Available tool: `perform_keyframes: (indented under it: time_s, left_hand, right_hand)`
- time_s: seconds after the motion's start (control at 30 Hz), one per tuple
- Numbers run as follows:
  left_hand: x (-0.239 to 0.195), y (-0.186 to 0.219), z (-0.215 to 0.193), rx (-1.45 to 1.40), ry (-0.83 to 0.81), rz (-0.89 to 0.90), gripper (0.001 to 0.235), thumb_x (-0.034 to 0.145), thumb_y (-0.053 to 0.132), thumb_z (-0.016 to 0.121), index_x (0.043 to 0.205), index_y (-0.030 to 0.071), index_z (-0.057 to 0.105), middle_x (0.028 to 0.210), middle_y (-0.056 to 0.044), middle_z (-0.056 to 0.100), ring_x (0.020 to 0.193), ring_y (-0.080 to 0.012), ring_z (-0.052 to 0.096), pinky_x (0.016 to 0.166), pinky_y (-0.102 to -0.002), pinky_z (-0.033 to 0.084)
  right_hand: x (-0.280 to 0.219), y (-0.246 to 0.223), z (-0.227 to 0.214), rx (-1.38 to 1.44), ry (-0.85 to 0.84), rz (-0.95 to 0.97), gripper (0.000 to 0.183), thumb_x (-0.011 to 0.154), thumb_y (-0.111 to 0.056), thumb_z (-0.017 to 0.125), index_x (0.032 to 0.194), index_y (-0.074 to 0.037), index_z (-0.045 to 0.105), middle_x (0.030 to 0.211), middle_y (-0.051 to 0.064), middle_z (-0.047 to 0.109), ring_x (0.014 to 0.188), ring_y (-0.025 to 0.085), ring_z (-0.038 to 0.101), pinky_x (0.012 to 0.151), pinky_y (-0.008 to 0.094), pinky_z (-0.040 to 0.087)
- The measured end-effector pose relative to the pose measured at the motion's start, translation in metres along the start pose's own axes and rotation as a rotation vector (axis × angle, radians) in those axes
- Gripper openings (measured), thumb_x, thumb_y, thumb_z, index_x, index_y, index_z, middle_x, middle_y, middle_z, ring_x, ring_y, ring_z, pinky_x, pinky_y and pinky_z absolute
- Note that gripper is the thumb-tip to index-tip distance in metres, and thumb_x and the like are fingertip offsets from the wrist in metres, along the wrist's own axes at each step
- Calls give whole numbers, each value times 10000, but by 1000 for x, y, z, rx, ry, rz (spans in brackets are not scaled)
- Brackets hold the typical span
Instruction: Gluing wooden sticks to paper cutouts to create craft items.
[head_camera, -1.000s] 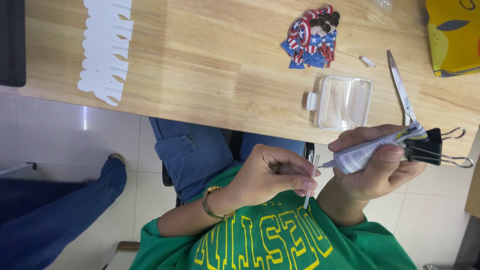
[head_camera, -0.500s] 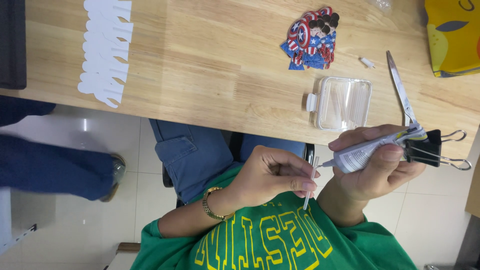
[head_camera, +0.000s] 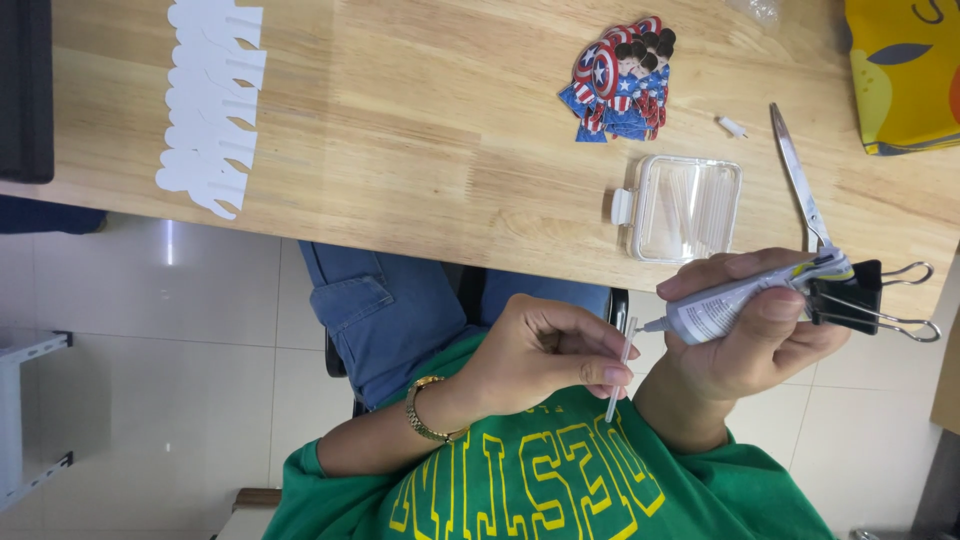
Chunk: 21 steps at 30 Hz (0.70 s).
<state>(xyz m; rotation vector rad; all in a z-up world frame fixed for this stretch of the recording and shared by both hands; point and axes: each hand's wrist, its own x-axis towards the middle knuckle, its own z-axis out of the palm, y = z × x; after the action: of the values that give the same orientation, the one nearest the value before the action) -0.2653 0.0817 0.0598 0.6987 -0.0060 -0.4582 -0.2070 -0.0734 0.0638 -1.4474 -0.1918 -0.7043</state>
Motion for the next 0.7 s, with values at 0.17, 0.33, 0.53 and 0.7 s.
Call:
perform_keyframes:
  time_s: [0.17, 0.33, 0.53, 0.7]
  left_hand:
    - [0, -3, -1, -18, -5, -19, 198, 866, 90, 808, 992, -35, 721, 859, -192, 746, 768, -200, 750, 750, -258, 665]
    - [0, -3, -1, -26, -13, -7, 198, 871, 86, 806, 1003, -39, 724, 862, -193, 746, 759, -194, 746, 746, -256, 663]
    - [0, -3, 0, -27, -17, -6, 176, 876, 74, 803, 994, -31, 725, 853, -185, 745, 738, -180, 736, 737, -248, 654]
    - [0, -2, 1, -32, -20, -7, 175, 879, 74, 800, 991, -35, 721, 856, -184, 743, 741, -186, 737, 739, -255, 658]
  right_hand:
    - [1, 3, -5, 7, -23, -4, 237, 1146, -266, 511, 1285, -140, 367, 913, 311, 461, 438, 376, 452, 407, 433, 437]
    - [3, 0, 1, -32, 8, -14, 277, 1140, -296, 511, 1252, -103, 346, 843, 334, 461, 443, 352, 458, 412, 424, 433]
    - [3, 1, 3, -44, 35, -41, 281, 1129, -312, 528, 1218, -99, 367, 928, 315, 464, 452, 343, 465, 404, 412, 429]
    - [0, 7, -6, -15, 24, -50, 238, 1169, -267, 483, 1346, -144, 381, 1192, 386, 490, 464, 361, 435, 426, 448, 439]
